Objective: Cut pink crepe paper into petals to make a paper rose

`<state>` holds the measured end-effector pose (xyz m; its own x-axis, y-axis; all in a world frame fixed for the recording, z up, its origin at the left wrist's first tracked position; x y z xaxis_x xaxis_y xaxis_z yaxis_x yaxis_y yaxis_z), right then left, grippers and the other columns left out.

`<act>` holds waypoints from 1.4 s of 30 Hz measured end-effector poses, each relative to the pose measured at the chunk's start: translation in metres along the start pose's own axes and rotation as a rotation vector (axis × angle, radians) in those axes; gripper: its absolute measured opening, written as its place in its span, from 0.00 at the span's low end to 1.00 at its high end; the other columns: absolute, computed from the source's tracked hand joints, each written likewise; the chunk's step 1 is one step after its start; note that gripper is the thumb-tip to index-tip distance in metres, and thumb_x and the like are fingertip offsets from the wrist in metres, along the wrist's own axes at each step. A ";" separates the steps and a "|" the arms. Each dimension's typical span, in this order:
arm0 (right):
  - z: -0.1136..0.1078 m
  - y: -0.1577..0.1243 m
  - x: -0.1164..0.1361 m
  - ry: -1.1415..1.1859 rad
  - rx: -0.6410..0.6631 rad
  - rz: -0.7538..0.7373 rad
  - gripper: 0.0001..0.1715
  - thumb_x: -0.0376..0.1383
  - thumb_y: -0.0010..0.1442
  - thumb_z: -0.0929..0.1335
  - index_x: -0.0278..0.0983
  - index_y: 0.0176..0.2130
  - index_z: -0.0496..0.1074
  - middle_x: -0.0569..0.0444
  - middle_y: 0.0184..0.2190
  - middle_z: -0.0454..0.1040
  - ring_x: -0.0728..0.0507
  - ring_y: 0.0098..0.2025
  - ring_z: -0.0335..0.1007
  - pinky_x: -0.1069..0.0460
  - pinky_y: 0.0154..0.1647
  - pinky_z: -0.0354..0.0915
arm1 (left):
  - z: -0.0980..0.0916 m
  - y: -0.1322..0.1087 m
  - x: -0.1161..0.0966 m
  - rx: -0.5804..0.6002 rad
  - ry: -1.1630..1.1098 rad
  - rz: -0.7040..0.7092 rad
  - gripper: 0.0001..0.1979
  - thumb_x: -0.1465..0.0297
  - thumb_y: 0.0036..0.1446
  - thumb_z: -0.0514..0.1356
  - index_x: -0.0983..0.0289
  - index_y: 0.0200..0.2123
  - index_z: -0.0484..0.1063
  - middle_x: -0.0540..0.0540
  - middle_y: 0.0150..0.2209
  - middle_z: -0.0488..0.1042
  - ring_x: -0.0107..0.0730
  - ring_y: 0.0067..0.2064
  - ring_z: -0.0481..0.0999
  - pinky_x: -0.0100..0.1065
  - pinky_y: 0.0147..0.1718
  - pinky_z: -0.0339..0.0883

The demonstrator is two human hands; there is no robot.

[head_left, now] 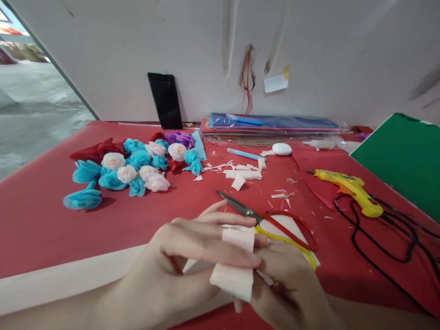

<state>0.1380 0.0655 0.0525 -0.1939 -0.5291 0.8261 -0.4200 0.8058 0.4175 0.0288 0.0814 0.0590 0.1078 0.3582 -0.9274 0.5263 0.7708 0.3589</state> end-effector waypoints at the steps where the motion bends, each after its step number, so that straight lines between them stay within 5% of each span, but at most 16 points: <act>1: 0.000 0.000 0.000 0.000 0.001 0.003 0.13 0.29 0.57 0.60 0.35 0.21 0.64 0.60 0.17 0.64 0.54 0.21 0.59 0.60 0.23 0.56 | -0.001 -0.001 0.000 -0.012 0.008 0.009 0.20 0.78 0.53 0.62 0.45 0.43 0.75 0.42 0.36 0.80 0.26 0.39 0.79 0.31 0.54 0.61; 5: 0.002 -0.004 0.003 -0.025 0.010 -0.035 0.12 0.26 0.54 0.61 0.34 0.21 0.65 0.59 0.18 0.67 0.54 0.22 0.63 0.60 0.26 0.58 | -0.002 -0.005 -0.002 -0.036 0.063 0.066 0.26 0.81 0.49 0.64 0.45 0.46 0.72 0.41 0.42 0.78 0.25 0.46 0.77 0.28 0.57 0.59; 9: 0.001 -0.007 0.002 -0.080 -0.047 -0.048 0.11 0.26 0.52 0.61 0.35 0.21 0.65 0.59 0.17 0.67 0.53 0.21 0.62 0.59 0.26 0.60 | -0.001 -0.005 -0.001 -0.008 0.099 0.064 0.27 0.81 0.50 0.64 0.45 0.47 0.71 0.41 0.33 0.81 0.27 0.48 0.76 0.31 0.57 0.59; 13: 0.004 -0.003 0.000 -0.021 -0.019 -0.050 0.11 0.26 0.53 0.61 0.36 0.21 0.63 0.60 0.17 0.65 0.54 0.20 0.60 0.60 0.23 0.58 | -0.002 -0.002 -0.001 -0.008 0.056 0.039 0.24 0.79 0.52 0.62 0.44 0.45 0.72 0.42 0.26 0.80 0.28 0.42 0.78 0.32 0.54 0.61; 18: -0.002 -0.001 0.001 -0.036 -0.104 -0.015 0.13 0.25 0.51 0.60 0.36 0.19 0.59 0.60 0.14 0.61 0.53 0.18 0.55 0.59 0.21 0.56 | -0.002 0.002 -0.002 0.023 0.030 0.010 0.18 0.79 0.51 0.62 0.50 0.40 0.77 0.49 0.34 0.81 0.31 0.38 0.79 0.35 0.53 0.62; 28: 0.003 -0.003 -0.003 0.097 0.031 -0.001 0.16 0.22 0.54 0.61 0.33 0.18 0.63 0.60 0.17 0.68 0.57 0.21 0.63 0.64 0.25 0.59 | 0.001 -0.001 0.002 0.027 -0.041 0.000 0.14 0.76 0.54 0.61 0.52 0.41 0.77 0.45 0.24 0.78 0.25 0.25 0.73 0.41 0.55 0.59; 35: 0.006 -0.004 -0.009 0.203 0.046 0.114 0.17 0.22 0.56 0.61 0.34 0.19 0.64 0.60 0.19 0.68 0.56 0.22 0.64 0.63 0.27 0.60 | -0.002 -0.002 0.007 -0.011 -0.003 -0.019 0.15 0.74 0.56 0.60 0.50 0.44 0.76 0.47 0.23 0.79 0.30 0.33 0.79 0.37 0.51 0.63; 39: 0.011 -0.005 -0.018 0.268 0.089 0.283 0.17 0.24 0.55 0.62 0.33 0.18 0.64 0.62 0.14 0.60 0.57 0.19 0.56 0.63 0.20 0.53 | -0.003 -0.002 0.013 -0.098 -0.162 -0.104 0.08 0.69 0.55 0.61 0.53 0.38 0.79 0.51 0.24 0.80 0.34 0.28 0.80 0.37 0.42 0.69; 42: 0.015 -0.006 -0.023 0.275 0.100 0.357 0.17 0.27 0.56 0.62 0.33 0.17 0.63 0.62 0.13 0.57 0.56 0.18 0.54 0.62 0.19 0.52 | 0.000 -0.003 0.016 -0.067 -0.141 -0.152 0.08 0.69 0.55 0.61 0.52 0.37 0.79 0.49 0.22 0.79 0.32 0.25 0.79 0.38 0.47 0.66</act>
Point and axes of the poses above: each hand's wrist, its own y-axis towards the middle knuckle, its own z-axis out of the palm, x = y × z, the point moved 6 cm from there along y, towards the middle knuckle
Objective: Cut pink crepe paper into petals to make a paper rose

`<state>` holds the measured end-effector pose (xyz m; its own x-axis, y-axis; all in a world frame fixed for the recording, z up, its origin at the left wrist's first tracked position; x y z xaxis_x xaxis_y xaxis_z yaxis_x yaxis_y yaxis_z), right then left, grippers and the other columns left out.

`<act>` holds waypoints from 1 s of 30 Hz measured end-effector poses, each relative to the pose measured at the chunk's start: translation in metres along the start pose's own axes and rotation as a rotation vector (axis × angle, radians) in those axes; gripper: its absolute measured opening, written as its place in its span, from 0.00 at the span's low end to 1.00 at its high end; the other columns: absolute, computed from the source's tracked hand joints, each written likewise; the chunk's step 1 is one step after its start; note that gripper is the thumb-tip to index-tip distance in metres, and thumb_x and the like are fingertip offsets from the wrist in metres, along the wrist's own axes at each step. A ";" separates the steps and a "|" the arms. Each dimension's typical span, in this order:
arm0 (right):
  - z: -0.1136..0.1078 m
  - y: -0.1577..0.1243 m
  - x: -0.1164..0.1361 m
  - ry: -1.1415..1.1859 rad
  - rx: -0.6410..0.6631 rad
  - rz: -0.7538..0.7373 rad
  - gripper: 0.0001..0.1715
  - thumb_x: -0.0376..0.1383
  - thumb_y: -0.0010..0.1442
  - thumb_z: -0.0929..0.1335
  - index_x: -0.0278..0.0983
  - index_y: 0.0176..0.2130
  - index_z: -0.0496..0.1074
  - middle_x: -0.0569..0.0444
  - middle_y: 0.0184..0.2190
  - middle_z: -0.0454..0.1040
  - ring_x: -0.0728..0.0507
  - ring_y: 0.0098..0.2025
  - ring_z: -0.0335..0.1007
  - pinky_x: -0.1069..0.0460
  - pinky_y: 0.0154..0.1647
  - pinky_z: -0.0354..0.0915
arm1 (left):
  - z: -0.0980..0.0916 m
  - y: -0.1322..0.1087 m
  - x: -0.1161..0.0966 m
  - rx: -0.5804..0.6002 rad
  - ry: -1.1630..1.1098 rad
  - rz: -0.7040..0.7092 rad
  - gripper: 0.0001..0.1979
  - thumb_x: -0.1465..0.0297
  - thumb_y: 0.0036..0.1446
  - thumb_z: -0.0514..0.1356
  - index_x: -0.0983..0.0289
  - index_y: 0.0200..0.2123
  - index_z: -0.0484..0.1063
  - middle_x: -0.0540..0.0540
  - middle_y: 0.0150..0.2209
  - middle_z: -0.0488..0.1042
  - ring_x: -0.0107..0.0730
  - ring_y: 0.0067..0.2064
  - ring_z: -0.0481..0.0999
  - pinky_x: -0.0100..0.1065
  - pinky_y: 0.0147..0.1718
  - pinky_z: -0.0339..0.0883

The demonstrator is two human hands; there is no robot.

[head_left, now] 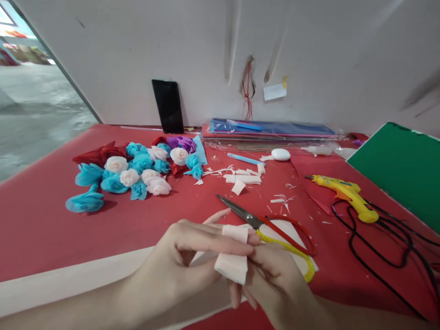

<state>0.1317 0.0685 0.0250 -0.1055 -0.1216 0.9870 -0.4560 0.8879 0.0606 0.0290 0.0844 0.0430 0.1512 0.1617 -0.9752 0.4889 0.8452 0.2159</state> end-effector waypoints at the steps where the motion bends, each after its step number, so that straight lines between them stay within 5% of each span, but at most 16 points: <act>1: 0.001 0.000 -0.001 -0.002 0.000 0.013 0.17 0.27 0.56 0.62 0.33 0.17 0.63 0.61 0.14 0.57 0.56 0.18 0.54 0.61 0.20 0.52 | 0.000 0.000 0.001 0.003 0.016 -0.008 0.09 0.70 0.55 0.61 0.52 0.36 0.79 0.48 0.22 0.79 0.31 0.25 0.78 0.39 0.50 0.65; 7: 0.002 -0.002 -0.003 -0.027 0.024 -0.026 0.19 0.29 0.59 0.60 0.33 0.18 0.63 0.61 0.15 0.57 0.55 0.19 0.54 0.61 0.20 0.51 | -0.001 0.001 0.000 0.015 0.024 0.007 0.10 0.72 0.56 0.59 0.54 0.37 0.79 0.48 0.23 0.80 0.30 0.26 0.79 0.41 0.57 0.57; 12: 0.003 -0.002 0.000 -0.081 0.069 -0.015 0.15 0.29 0.59 0.58 0.33 0.24 0.66 0.59 0.18 0.61 0.55 0.21 0.56 0.60 0.21 0.53 | -0.004 0.001 -0.002 -0.023 -0.035 0.005 0.11 0.74 0.55 0.59 0.54 0.36 0.80 0.48 0.21 0.79 0.29 0.22 0.77 0.35 0.41 0.72; 15: -0.007 0.002 0.004 -0.332 0.086 0.059 0.10 0.31 0.59 0.60 0.35 0.29 0.67 0.58 0.21 0.65 0.53 0.22 0.57 0.58 0.21 0.53 | -0.013 0.001 0.002 -0.069 -0.037 -0.051 0.14 0.78 0.51 0.60 0.53 0.36 0.79 0.48 0.31 0.81 0.31 0.27 0.80 0.29 0.33 0.74; 18: -0.030 0.006 0.005 -0.696 0.070 0.155 0.09 0.33 0.58 0.61 0.37 0.34 0.71 0.59 0.21 0.66 0.51 0.21 0.59 0.57 0.21 0.54 | -0.028 0.002 0.015 -0.190 -0.015 -0.173 0.13 0.77 0.49 0.61 0.53 0.35 0.79 0.48 0.37 0.80 0.37 0.41 0.79 0.28 0.40 0.72; 21: -0.057 0.002 0.000 -0.978 0.015 0.247 0.16 0.32 0.56 0.62 0.37 0.45 0.70 0.50 0.39 0.72 0.43 0.36 0.70 0.50 0.34 0.66 | -0.034 0.002 0.037 -0.313 -0.111 -0.387 0.09 0.73 0.51 0.62 0.55 0.34 0.80 0.49 0.39 0.80 0.35 0.43 0.78 0.24 0.40 0.71; 24: -0.067 -0.011 -0.014 -1.070 0.081 0.308 0.30 0.29 0.54 0.62 0.34 0.57 0.61 0.42 0.55 0.62 0.37 0.54 0.63 0.42 0.51 0.65 | -0.020 0.002 0.052 -0.255 -0.305 -0.503 0.06 0.71 0.49 0.64 0.58 0.31 0.80 0.51 0.36 0.81 0.35 0.40 0.79 0.24 0.36 0.71; 30: -0.067 -0.020 -0.021 -1.202 0.195 0.426 0.30 0.25 0.59 0.58 0.29 0.61 0.57 0.39 0.57 0.61 0.36 0.60 0.57 0.40 0.59 0.58 | -0.011 0.004 0.050 -0.127 -0.323 -0.439 0.13 0.79 0.48 0.59 0.57 0.30 0.80 0.50 0.33 0.81 0.32 0.38 0.80 0.22 0.36 0.70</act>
<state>0.2020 0.0830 0.0134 -0.9522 -0.2576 0.1644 -0.3003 0.8885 -0.3469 0.0293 0.1019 -0.0055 0.2218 -0.3666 -0.9036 0.4608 0.8560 -0.2342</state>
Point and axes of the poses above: each hand's wrist, its own y-axis towards the middle knuckle, its own z-axis out of the palm, x = y × z, the point moved 6 cm from there along y, towards the middle knuckle
